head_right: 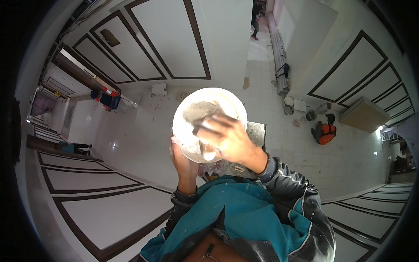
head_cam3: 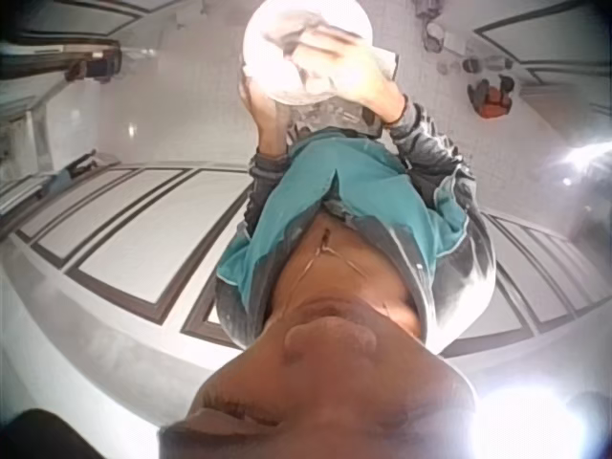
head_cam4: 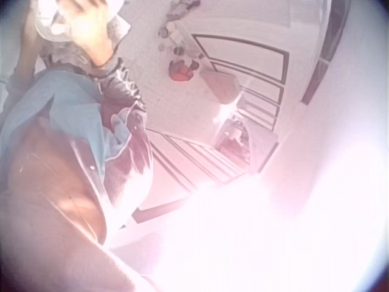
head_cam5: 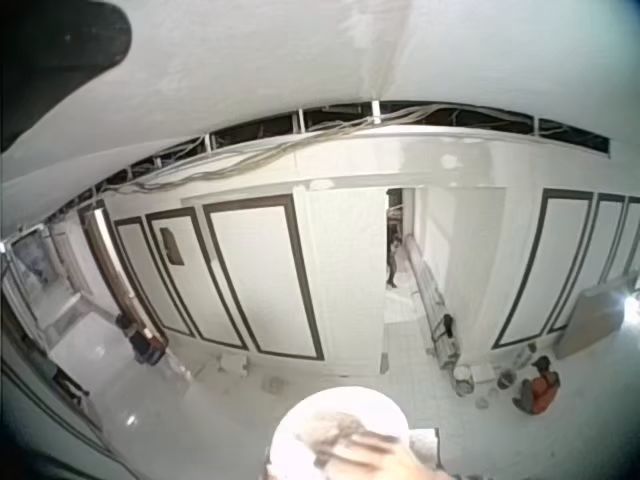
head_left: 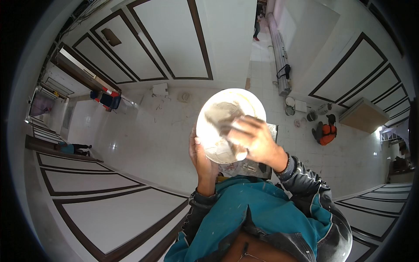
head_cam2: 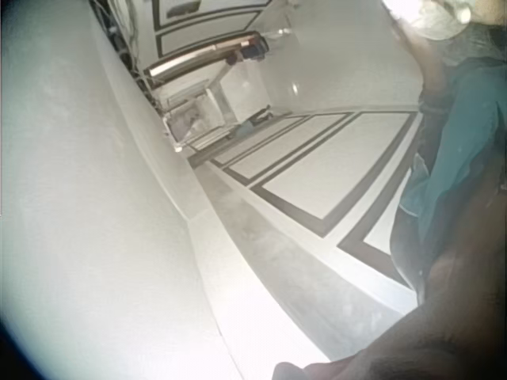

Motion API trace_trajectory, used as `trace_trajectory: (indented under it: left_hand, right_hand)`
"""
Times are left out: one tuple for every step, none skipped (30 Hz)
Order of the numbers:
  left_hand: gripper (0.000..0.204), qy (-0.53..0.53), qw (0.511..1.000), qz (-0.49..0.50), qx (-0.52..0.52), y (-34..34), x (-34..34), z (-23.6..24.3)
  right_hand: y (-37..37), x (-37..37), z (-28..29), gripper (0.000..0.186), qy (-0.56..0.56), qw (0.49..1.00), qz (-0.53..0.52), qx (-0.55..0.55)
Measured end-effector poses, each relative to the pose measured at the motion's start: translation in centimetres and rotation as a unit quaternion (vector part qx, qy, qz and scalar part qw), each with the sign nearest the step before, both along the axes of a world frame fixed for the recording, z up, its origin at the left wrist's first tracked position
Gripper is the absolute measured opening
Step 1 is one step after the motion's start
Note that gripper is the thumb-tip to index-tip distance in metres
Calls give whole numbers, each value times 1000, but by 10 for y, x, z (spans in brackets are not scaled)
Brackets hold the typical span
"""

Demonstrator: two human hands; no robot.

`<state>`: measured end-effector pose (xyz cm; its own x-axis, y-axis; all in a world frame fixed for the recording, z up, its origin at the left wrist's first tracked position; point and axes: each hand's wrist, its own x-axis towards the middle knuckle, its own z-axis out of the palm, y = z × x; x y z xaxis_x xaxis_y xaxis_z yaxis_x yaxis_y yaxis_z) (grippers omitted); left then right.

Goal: The person applies plaster to a ceiling seam using a putty knife, then mixes and scoops plaster from a bowl with a putty knife.

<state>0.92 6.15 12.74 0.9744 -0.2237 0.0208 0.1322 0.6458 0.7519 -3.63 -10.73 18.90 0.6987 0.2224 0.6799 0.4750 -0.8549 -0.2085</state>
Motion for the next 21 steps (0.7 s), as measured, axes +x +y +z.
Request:
trace_trajectory:
  left_hand:
    - [47, 1, 1000, -9, 0, 2, 0, 3]
    - [48, 2, 1000, -18, -1, 3, 1, 4]
    - [48, 2, 1000, -16, 0, 6, 2, 2]
    - [49, 3, 1000, -18, 9, 9, 4, -1]
    - [49, 4, 1000, -19, 17, 12, 5, -4]
    - [49, 4, 1000, -19, 18, 13, 5, -5]
    - [50, 6, 1000, -1, 15, 11, 2, -2]
    - [51, 7, 1000, 17, 12, 10, 0, -1]
    - [51, 8, 1000, 20, 12, 8, -2, 0]
    - [53, 10, 999, 33, 14, 6, -2, 0]
    - [54, 13, 999, 45, 17, 5, -3, 0]
    - [54, 13, 999, 47, 17, 5, -3, 2]
    - [54, 3, 999, 50, 15, 4, -5, 4]
    - [55, -8, 999, 52, 12, 3, -6, 6]
    - [55, -8, 999, 51, 12, 2, -8, 7]
    - [56, -15, 998, 55, 16, 2, -9, 8]
    - [57, -22, 998, 58, 21, 1, -10, 9]
    - [57, -22, 998, 58, 22, 0, -11, 12]
    - [53, -44, 995, 72, 53, -3, -12, 16]
    - [51, -65, 991, 86, 85, -4, -12, 18]
    - [51, -65, 990, 86, 86, -3, -12, 18]
  right_hand:
    - [5, -2, -8, 34, 15, 999, 47, 14]
    - [8, -6, -13, 36, 30, 995, 94, 27]
    - [12, -13, -15, 36, 63, 993, 103, 11]
    - [15, -14, 4, 36, 71, 988, 136, 25]
    - [13, -13, -6, 35, 53, 987, 139, 56]
    - [9, -13, -17, 35, 35, 986, 140, 87]
    - [4, -12, -21, 37, 41, 985, 123, 114]
    - [-1, -10, -22, 40, 47, 983, 105, 141]
    - [-8, -12, -20, 35, 43, 985, 53, 159]
    - [-8, -11, -7, 26, 16, 983, 6, 182]
    - [-8, -6, -2, 22, -3, 979, -23, 200]
    - [-9, 0, 2, 18, -23, 974, -51, 218]
    - [-8, 4, 5, 18, -23, 974, -52, 217]
    - [-6, 8, 8, 19, -36, 970, -61, 231]
    - [-4, 10, 11, 20, -48, 966, -70, 244]
    - [0, 10, 11, 20, -49, 966, -71, 244]
    - [5, 9, 11, 22, -36, 967, -63, 243]
    - [9, 7, 10, 24, -24, 969, -55, 241]
    - [14, 5, 6, 27, -24, 971, -45, 234]
    - [19, 3, 4, 29, -24, 973, -36, 227]
    - [22, -1, 6, 32, -25, 982, 8, 187]
